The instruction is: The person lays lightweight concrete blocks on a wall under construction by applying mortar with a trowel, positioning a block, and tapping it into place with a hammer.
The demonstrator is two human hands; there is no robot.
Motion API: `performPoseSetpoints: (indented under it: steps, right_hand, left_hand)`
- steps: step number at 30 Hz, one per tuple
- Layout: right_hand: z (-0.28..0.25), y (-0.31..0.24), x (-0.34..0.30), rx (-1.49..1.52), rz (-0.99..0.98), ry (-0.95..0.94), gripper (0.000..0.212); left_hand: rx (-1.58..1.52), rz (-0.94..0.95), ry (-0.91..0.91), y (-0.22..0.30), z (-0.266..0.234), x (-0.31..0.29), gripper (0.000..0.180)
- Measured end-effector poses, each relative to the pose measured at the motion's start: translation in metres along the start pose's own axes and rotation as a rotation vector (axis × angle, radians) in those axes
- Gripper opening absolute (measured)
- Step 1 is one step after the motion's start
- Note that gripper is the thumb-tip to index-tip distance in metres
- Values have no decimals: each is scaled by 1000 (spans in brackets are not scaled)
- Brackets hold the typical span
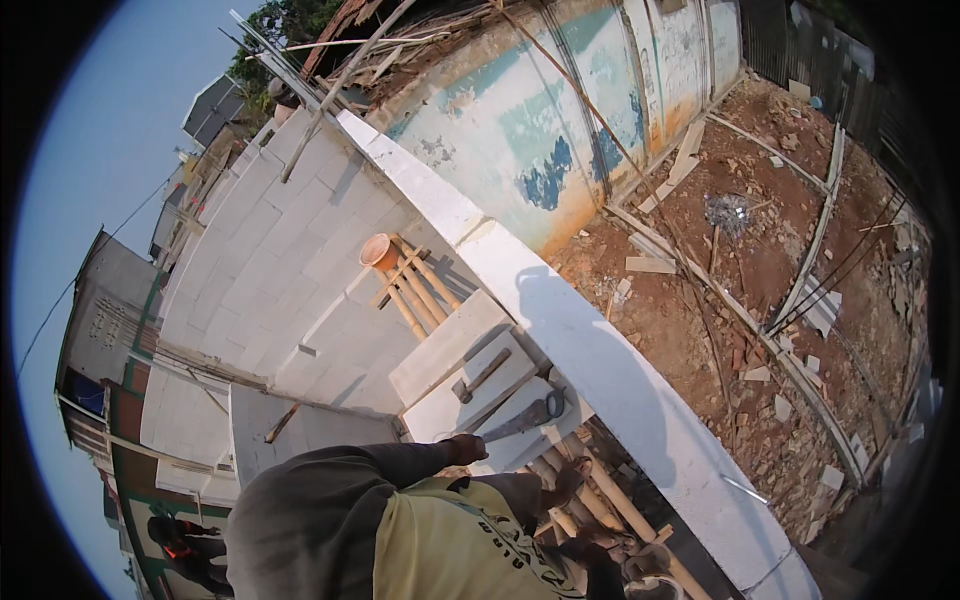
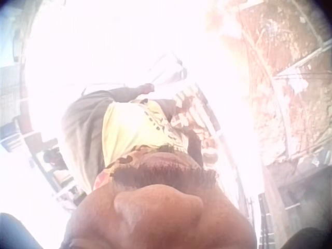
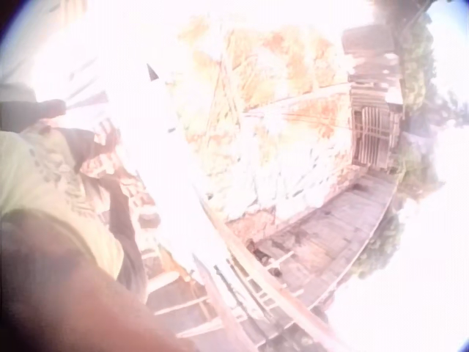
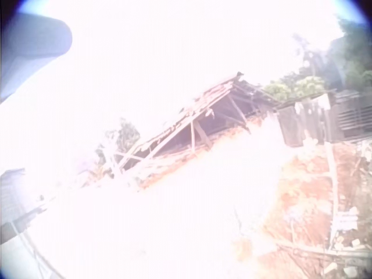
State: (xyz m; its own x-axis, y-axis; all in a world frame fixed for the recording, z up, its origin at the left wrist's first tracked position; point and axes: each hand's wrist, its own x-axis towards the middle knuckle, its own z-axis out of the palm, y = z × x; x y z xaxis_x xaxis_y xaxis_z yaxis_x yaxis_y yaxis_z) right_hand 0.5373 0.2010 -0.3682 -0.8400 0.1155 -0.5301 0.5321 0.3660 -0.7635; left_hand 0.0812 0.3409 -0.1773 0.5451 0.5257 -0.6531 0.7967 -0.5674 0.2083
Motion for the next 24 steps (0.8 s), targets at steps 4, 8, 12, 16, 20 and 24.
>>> performPoseSetpoints:
  steps: [4, 8, 12, 16, 20, 24]
  right_hand:
    - [-25, -26, 8, 55, 251, 65, 28]
    - [-48, -26, 16, 41, 290, 92, 28]
    - [-66, -20, 8, 47, 339, 111, 28]
    - [-68, -29, 8, 39, 320, 100, 28]
    - [-62, -26, 2, 42, 337, 103, 28]
    - [-56, -20, 2, 66, 368, 153, 27]
  left_hand:
    - [-227, -114, 111, 11, 4, 9, 24]
    - [-379, -53, 211, 33, -3, 1, 20]
    - [-399, -101, 170, 31, -12, 7, 21]
    - [-192, -31, 138, 22, 46, 4, 22]
    - [-211, -33, 90, 31, 56, 9, 21]
    - [-226, 54, 122, 23, 31, 13, 25]
